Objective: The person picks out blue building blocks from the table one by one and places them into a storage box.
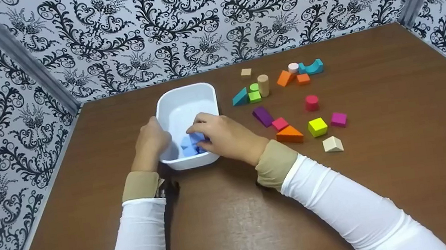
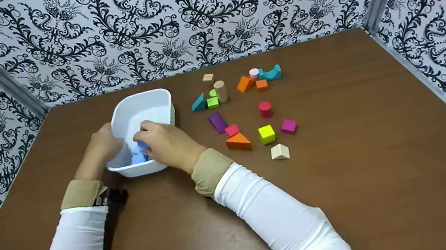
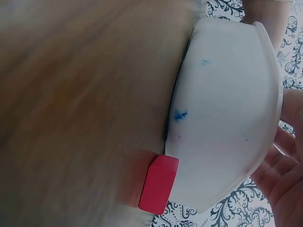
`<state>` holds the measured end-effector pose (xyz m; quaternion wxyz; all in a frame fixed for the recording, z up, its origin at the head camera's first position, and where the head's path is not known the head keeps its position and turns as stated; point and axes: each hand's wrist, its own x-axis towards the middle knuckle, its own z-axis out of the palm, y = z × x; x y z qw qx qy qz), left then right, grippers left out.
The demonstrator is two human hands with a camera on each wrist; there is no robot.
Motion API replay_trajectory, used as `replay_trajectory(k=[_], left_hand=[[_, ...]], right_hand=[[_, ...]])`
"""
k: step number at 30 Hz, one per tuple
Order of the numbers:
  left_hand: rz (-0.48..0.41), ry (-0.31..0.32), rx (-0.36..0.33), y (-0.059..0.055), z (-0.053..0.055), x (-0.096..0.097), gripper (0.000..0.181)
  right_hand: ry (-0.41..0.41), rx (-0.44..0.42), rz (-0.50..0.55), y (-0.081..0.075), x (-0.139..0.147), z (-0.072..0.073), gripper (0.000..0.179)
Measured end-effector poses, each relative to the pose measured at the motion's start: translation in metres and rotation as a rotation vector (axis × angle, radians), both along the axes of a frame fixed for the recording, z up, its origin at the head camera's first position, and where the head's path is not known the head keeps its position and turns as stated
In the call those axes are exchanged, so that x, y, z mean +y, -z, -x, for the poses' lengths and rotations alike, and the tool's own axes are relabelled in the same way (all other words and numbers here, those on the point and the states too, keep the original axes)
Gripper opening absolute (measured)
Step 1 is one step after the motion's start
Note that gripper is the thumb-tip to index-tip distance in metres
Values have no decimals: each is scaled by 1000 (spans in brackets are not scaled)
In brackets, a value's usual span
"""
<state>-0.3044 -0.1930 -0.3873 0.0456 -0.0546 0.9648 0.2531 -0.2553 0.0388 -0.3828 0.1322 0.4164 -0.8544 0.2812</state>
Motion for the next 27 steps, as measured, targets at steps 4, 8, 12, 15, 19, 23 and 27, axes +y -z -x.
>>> replay_trajectory(k=[4,8,12,15,19,23,27], left_hand=[[1,6,-3,-1,0,1,61],[2,8,-5,-1,-1,1,62],[18,5,11,-1,-1,1,61],[30,2,19,-1,-2,0,60],[25,2,17,-1,-2,0,60],[21,-1,17,-1,-2,0,60],[25,-4,22,-1,-2,1,60]], right_hand=[[-7,-20,-2,0,0,0,30],[-16,-31,-3,0,-1,-1,31],[-30,-21,-3,0,-2,-1,30],[-37,-9,-3,0,-2,-1,30],[-40,-10,-1,0,-2,-1,30],[-40,-12,5,0,-1,-1,31],[-43,-14,15,1,-1,-1,31]])
